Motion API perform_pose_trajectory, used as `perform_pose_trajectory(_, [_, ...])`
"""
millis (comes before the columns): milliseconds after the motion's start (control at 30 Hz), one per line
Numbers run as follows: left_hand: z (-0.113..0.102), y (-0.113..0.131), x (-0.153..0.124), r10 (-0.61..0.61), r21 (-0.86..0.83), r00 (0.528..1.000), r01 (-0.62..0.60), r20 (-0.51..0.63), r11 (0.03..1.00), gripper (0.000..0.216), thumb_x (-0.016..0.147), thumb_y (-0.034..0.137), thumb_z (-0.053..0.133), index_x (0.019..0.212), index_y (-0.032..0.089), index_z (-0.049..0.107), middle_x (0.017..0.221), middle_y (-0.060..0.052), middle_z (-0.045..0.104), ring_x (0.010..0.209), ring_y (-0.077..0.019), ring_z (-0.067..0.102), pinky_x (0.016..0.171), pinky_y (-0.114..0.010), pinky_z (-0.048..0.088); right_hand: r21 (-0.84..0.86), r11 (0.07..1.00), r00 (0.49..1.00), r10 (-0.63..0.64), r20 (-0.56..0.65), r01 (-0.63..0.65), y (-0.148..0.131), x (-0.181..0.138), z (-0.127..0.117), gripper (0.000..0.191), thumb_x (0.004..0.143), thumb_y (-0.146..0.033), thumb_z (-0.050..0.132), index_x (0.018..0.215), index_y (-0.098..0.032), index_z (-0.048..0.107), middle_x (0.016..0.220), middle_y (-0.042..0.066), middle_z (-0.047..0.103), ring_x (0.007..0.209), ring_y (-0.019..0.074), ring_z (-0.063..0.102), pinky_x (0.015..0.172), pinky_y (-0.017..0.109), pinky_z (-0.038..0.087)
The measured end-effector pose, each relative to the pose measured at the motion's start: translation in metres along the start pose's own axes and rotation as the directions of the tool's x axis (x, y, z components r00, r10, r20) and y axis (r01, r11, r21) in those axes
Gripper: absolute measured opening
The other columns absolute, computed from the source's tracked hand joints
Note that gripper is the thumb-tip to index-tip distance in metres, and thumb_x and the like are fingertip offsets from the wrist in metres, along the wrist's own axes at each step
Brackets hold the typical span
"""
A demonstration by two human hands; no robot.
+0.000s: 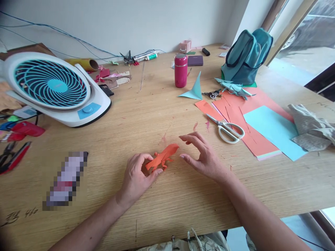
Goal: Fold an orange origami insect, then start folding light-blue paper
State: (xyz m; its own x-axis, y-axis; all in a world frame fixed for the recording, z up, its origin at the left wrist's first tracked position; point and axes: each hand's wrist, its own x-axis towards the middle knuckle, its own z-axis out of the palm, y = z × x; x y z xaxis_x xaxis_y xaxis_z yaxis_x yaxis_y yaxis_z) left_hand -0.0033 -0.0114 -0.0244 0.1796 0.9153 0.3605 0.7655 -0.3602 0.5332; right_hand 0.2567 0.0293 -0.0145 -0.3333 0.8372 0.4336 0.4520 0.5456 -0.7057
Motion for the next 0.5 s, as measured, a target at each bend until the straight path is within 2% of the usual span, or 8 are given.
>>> perform_pose_trajectory(100, [-0.007,-0.006,0.000,0.017,-0.041,1.000,-0.017,-0.001,0.999,0.017,0.091,0.035,0.067,0.094,0.022,0.057,0.090,-0.003,0.069,0.086,-0.0227,0.061,0.082,-0.039,0.044,-0.040,0.997,0.991,0.059,-0.124,-0.064,0.000,-0.002,0.001,0.025,0.098,-0.033,0.061,0.120,-0.022,0.061,0.105,0.009,0.065,0.090,0.0220,0.064,0.083,0.039,0.053])
perform_pose_trajectory(200, [-0.014,-0.011,0.001,-0.004,-0.075,1.000,0.005,0.010,0.997,0.009,0.096,0.029,0.057,0.092,0.022,0.059,0.090,-0.003,0.069,0.088,-0.0214,0.062,0.084,-0.038,0.045,-0.067,0.983,0.972,0.158,-0.177,-0.172,-0.001,-0.004,0.006,0.014,0.098,-0.031,0.058,0.105,-0.022,0.065,0.090,0.005,0.068,0.078,0.0191,0.063,0.074,0.034,0.052])
perform_pose_trajectory(367, [-0.014,-0.012,0.002,-0.018,-0.110,1.000,0.019,0.016,0.994,0.005,0.094,0.026,0.059,0.092,0.022,0.061,0.090,-0.002,0.071,0.088,-0.0211,0.064,0.084,-0.038,0.046,0.005,0.934,0.930,0.356,-0.092,-0.357,-0.001,0.001,0.019,0.027,0.097,-0.043,0.057,0.101,-0.019,0.068,0.082,0.005,0.072,0.070,0.0179,0.064,0.061,0.029,0.048])
perform_pose_trajectory(500, [-0.010,-0.010,0.000,0.012,-0.116,0.999,-0.006,0.047,0.993,0.006,0.090,0.024,0.065,0.095,0.022,0.061,0.090,-0.002,0.072,0.087,-0.0212,0.065,0.083,-0.038,0.045,0.050,0.905,0.906,0.423,-0.022,-0.422,-0.003,0.012,0.025,0.036,0.096,-0.050,0.056,0.098,-0.017,0.069,0.083,0.007,0.073,0.070,0.0186,0.065,0.061,0.030,0.047])
